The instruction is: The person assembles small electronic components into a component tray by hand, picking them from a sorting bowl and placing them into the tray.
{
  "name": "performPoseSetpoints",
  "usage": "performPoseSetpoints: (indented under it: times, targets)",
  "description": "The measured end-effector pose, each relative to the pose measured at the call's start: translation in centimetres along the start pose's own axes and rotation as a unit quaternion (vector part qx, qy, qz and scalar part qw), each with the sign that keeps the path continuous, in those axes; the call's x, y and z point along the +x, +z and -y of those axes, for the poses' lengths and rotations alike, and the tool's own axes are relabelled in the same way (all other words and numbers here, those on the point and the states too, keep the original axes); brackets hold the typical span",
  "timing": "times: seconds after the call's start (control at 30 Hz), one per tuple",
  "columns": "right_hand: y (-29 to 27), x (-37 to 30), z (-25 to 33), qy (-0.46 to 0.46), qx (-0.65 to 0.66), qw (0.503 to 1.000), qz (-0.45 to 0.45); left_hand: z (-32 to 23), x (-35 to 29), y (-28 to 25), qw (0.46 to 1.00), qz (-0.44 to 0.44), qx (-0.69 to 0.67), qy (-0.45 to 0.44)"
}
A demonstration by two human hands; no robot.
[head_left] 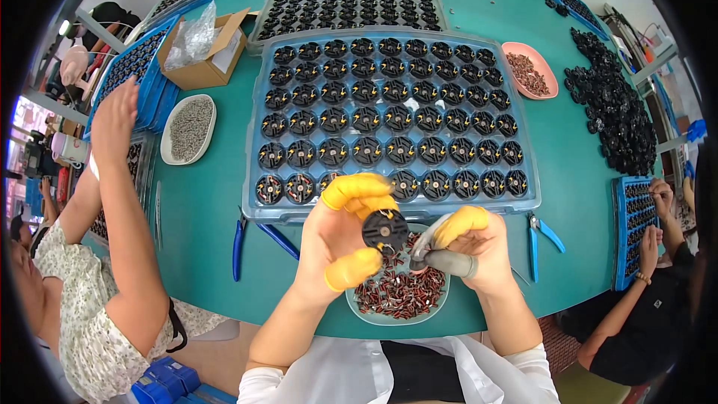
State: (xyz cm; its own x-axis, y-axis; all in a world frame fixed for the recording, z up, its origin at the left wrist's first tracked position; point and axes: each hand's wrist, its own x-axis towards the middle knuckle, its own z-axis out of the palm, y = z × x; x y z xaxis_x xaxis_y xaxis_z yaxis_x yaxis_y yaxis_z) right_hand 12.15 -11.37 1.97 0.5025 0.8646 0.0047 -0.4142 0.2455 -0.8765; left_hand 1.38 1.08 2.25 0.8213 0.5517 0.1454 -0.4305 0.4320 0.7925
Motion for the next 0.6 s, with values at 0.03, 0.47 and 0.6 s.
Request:
performPoseSetpoints:
  times: [0.03, 0.47, 0.6]
  targets:
    - [-0.2, 0.0, 0.0, -0.036, -0.031, 0.999, 0.011, 0.1, 0.0, 0.3, 0.999, -0.028, -0.023, -0.004]
    - [-0.5, 0.8, 2.5, -0.317, -0.476, 0.818, 0.061, 0.4, -0.3, -0.4, 0.984, 0.091, -0.007, -0.153]
    - [-0.8, 0.6, 2.1, -0.307, -0.466, 0.827, 0.068, 0.5, -0.4, -0.3, 0.983, 0.087, 0.001, -0.162]
